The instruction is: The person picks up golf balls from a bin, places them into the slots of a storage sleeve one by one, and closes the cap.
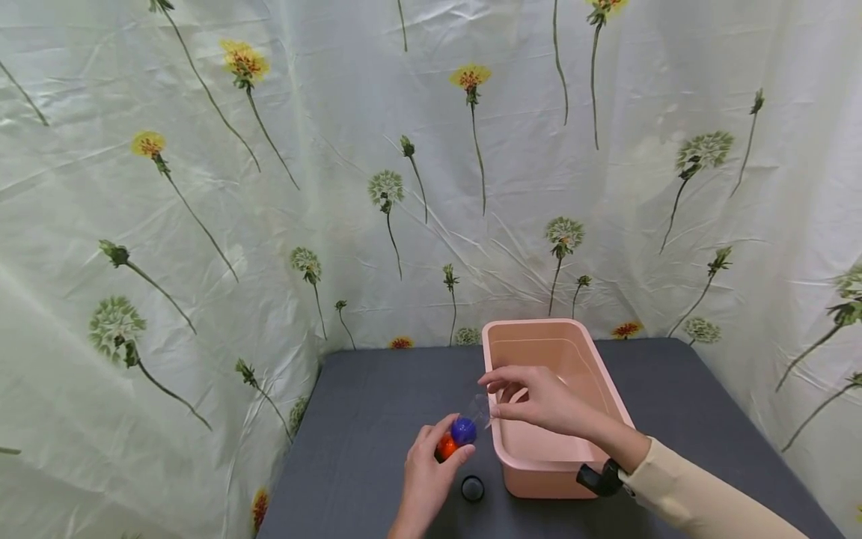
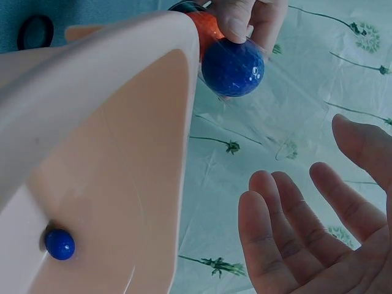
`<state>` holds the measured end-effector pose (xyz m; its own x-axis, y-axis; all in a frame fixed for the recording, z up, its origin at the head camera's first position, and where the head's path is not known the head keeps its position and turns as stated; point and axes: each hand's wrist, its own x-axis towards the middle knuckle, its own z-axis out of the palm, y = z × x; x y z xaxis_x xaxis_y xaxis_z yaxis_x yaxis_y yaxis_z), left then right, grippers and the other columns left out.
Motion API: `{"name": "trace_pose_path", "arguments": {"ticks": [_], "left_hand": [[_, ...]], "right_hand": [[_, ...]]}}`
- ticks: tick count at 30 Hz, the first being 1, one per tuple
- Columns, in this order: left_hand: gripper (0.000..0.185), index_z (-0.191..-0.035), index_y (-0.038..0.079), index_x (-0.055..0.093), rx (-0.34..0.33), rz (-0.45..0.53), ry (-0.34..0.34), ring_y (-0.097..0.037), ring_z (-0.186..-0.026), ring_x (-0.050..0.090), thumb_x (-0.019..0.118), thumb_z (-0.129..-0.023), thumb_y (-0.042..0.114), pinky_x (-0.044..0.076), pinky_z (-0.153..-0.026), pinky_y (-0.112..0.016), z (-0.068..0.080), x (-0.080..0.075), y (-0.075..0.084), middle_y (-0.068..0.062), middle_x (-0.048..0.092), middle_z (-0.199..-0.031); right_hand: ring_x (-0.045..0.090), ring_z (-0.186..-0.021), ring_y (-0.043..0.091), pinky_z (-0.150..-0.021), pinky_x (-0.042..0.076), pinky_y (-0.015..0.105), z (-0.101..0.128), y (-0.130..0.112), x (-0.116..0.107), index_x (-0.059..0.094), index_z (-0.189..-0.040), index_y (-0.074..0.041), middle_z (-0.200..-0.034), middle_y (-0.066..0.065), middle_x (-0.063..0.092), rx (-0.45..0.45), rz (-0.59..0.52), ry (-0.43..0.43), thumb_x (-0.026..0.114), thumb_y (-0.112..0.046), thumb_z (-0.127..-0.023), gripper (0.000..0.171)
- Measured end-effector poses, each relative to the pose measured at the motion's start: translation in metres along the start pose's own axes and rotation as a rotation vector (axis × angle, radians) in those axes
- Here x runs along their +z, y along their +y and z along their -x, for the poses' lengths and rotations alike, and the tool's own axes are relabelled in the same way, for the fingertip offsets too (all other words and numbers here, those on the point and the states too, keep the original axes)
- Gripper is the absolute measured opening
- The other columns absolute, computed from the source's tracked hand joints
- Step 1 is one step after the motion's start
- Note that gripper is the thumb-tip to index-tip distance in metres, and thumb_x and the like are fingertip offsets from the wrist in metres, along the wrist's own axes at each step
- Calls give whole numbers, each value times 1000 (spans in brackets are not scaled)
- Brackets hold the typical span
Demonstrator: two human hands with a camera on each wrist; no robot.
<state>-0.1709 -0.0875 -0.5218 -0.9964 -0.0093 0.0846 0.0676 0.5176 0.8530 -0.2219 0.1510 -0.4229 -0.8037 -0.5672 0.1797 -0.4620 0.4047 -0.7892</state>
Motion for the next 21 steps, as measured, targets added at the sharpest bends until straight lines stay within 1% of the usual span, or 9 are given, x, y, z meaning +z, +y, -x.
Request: {"name": "trace_pose_path", "arguments": {"ticks": [4,9,12,15,21], "left_hand": [[57,-132,29,67,-14,4,9,-17,-90,55,80,-81,50,56,-81,-39,0,1,0,3,56,-101],[55,-131,30,67,-23,12,16,-18,-92,56,82,-80,47,56,-82,-39,-2,2,-2,3,57,-102],[53,-129,33,68,-19,12,29,-18,-92,57,83,-80,45,56,-83,-40,-2,3,-3,4,58,-102],[53,-128,32,68,-15,12,42,-17,-91,57,84,-79,45,55,-83,-41,-3,3,-5,5,58,-101],[55,-128,29,69,-13,11,39,-17,-90,57,83,-79,47,55,-82,-41,-3,4,-9,5,58,-100]], "right_hand": [[67,-95,16,-78,57,31,-3,3,-3,66,-130,-22,-113,-3,69,-23,4,17,77,-28,-92,40],[69,-94,20,-76,57,31,-10,11,-9,66,-130,-18,-110,6,70,-36,8,41,76,-23,-92,39],[69,-94,20,-77,56,30,-15,18,-13,66,-130,-16,-111,7,70,-15,30,61,76,-23,-92,40],[68,-97,21,-78,56,31,-22,27,-18,65,-132,-14,-113,4,70,25,49,67,75,-23,-93,41],[65,-103,26,-81,55,38,-37,51,-30,62,-135,-6,-116,13,68,79,60,52,69,-20,-97,41]]}}
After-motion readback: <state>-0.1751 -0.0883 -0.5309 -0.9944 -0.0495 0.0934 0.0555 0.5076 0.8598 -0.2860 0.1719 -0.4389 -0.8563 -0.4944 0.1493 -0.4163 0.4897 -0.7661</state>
